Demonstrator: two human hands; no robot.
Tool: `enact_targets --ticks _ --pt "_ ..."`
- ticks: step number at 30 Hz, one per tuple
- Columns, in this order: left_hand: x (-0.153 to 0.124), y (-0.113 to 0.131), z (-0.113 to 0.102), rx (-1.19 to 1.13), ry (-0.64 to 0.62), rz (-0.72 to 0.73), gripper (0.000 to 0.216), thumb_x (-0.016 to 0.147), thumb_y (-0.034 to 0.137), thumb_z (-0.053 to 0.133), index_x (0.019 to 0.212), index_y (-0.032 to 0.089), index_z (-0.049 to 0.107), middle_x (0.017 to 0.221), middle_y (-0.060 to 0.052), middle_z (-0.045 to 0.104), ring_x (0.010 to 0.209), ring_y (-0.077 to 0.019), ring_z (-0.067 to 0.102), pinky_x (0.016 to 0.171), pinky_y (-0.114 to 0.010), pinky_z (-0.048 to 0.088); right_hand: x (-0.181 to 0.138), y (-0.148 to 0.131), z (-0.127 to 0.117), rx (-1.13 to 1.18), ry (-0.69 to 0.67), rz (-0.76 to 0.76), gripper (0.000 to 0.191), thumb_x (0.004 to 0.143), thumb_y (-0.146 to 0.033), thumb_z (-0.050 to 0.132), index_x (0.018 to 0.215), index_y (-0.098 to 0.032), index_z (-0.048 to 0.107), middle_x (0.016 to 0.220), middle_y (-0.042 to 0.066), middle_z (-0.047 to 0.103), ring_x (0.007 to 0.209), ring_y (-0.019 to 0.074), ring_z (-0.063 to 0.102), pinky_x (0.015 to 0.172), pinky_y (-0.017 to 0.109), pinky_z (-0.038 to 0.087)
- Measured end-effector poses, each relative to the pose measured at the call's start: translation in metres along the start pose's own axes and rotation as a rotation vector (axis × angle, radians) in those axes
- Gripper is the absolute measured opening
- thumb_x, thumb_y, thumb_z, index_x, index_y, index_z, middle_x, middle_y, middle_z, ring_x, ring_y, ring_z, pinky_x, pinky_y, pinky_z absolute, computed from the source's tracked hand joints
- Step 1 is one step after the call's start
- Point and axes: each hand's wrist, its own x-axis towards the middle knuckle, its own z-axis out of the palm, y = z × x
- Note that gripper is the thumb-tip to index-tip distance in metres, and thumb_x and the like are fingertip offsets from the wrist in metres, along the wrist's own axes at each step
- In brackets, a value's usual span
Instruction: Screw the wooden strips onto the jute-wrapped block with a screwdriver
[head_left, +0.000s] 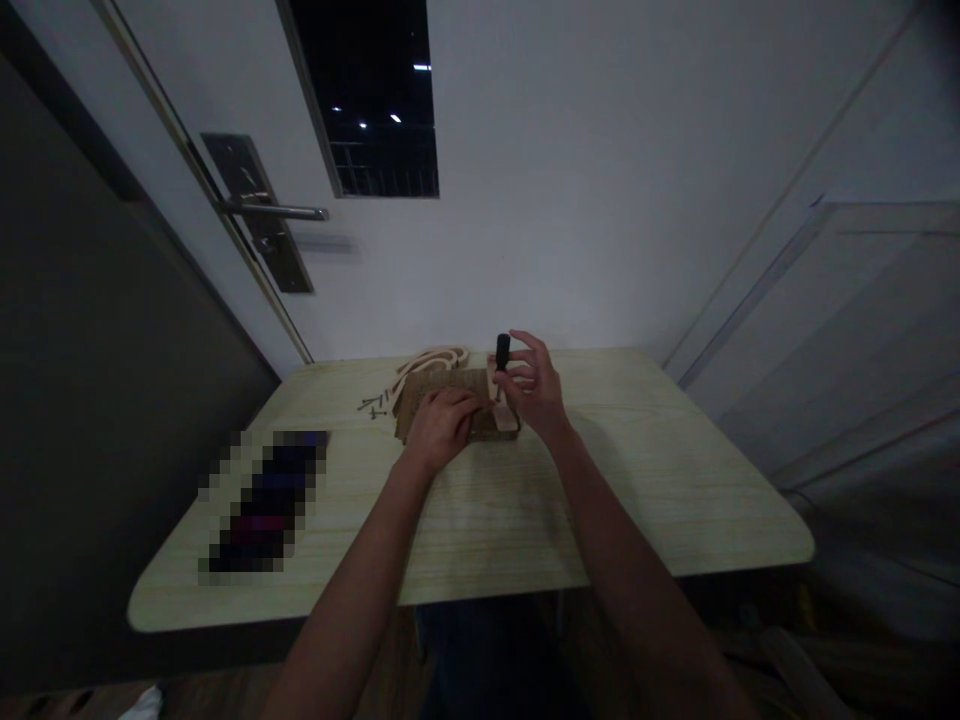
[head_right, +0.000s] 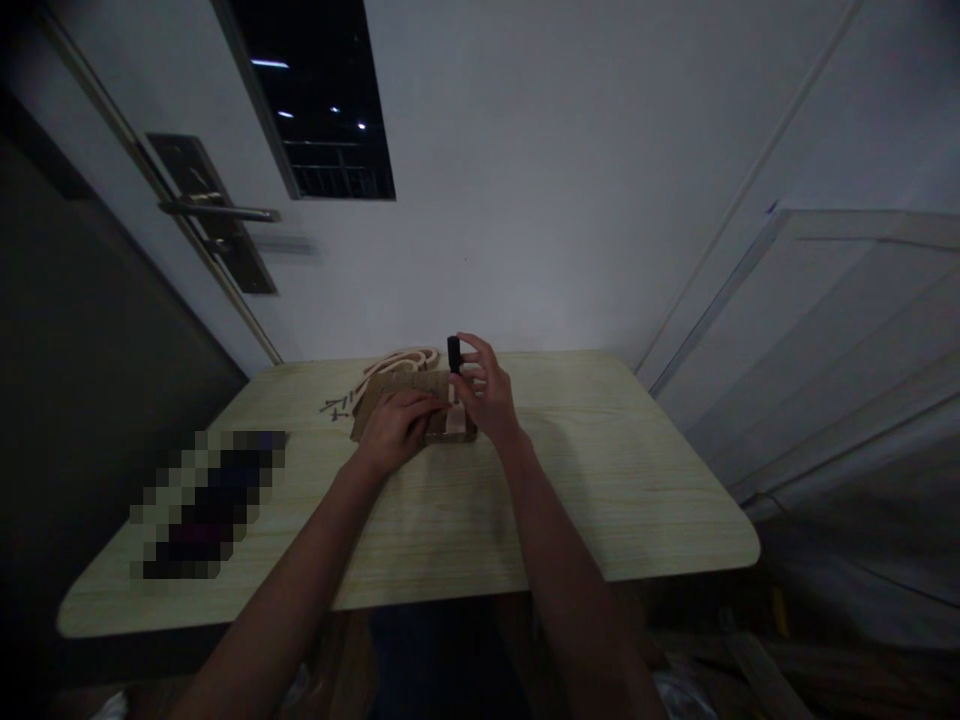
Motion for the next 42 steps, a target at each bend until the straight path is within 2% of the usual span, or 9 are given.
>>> enact_targets --ticks 4,12,17,24,28,35,42 --pt "0.000 0.000 0.000 -0.010 -0.004 0.002 0.035 0.088 0.012 0.048 0.115 0.027 0.064 0.109 -0.004 0.068 0.105 -0.0221 0.059 0.091 -0.041 0.042 0.001 0.001 0.001 -0.039 0.010 -0.031 0.055 0.078 -0.028 0.067 0.129 -0.033 0.046 0.105 0.004 0.059 0.065 0.0096 0.060 0.046 0.019 0.052" --pt "0.000 -0.001 0.000 -0.006 0.003 0.019 0.036 0.087 0.012 0.048 0.116 0.027 0.064 0.109 -0.004 0.067 0.104 -0.0215 0.059 0.091 -0.041 0.043 -0.001 -0.005 -0.001 -0.064 -0.025 -0.029 0.049 0.083 -0.027 0.060 0.129 -0.032 0.047 0.108 0.005 0.059 0.072 0.0114 0.064 0.051 0.021 0.055" --pt "0.000 0.000 0.000 -0.007 -0.002 0.014 0.035 0.088 0.011 0.048 0.115 0.027 0.064 0.109 -0.004 0.068 0.103 -0.0218 0.059 0.092 -0.043 0.042 0.001 0.000 0.001 -0.093 0.022 -0.038 0.049 0.079 -0.029 0.065 0.126 -0.032 0.049 0.105 0.005 0.060 0.069 0.0116 0.062 0.047 0.021 0.054" --pt "0.000 0.001 -0.002 -0.008 -0.011 0.015 0.035 0.088 0.012 0.047 0.115 0.026 0.064 0.107 -0.005 0.068 0.103 -0.0220 0.059 0.090 -0.041 0.043 0.001 0.000 0.000 -0.089 -0.024 -0.039 0.052 0.080 -0.032 0.065 0.128 -0.032 0.047 0.108 0.005 0.059 0.073 0.0128 0.063 0.053 0.024 0.057" --pt "0.000 -0.001 -0.001 -0.007 -0.009 0.015 0.036 0.087 0.012 0.047 0.116 0.026 0.064 0.108 -0.005 0.068 0.104 -0.0222 0.059 0.090 -0.042 0.043 0.001 -0.002 -0.001 -0.085 -0.013 -0.031 0.052 0.078 -0.031 0.066 0.127 -0.033 0.048 0.108 0.004 0.059 0.074 0.0131 0.064 0.051 0.022 0.056" --pt "-0.001 -0.002 0.001 -0.018 -0.004 0.011 0.038 0.087 0.011 0.047 0.117 0.027 0.064 0.111 -0.005 0.067 0.106 -0.0219 0.058 0.092 -0.042 0.043 -0.002 -0.006 -0.003 -0.080 -0.052 -0.032 0.049 0.085 -0.028 0.054 0.132 -0.032 0.044 0.112 0.006 0.061 0.081 0.0149 0.065 0.054 0.023 0.056" --pt "0.000 0.000 -0.002 -0.015 -0.009 -0.003 0.037 0.087 0.011 0.047 0.116 0.026 0.064 0.110 -0.005 0.067 0.105 -0.0218 0.058 0.092 -0.042 0.042 0.001 0.005 0.001 -0.091 -0.021 -0.074 0.054 0.081 -0.035 0.063 0.132 -0.032 0.045 0.109 0.005 0.059 0.073 0.0122 0.060 0.054 0.024 0.055"
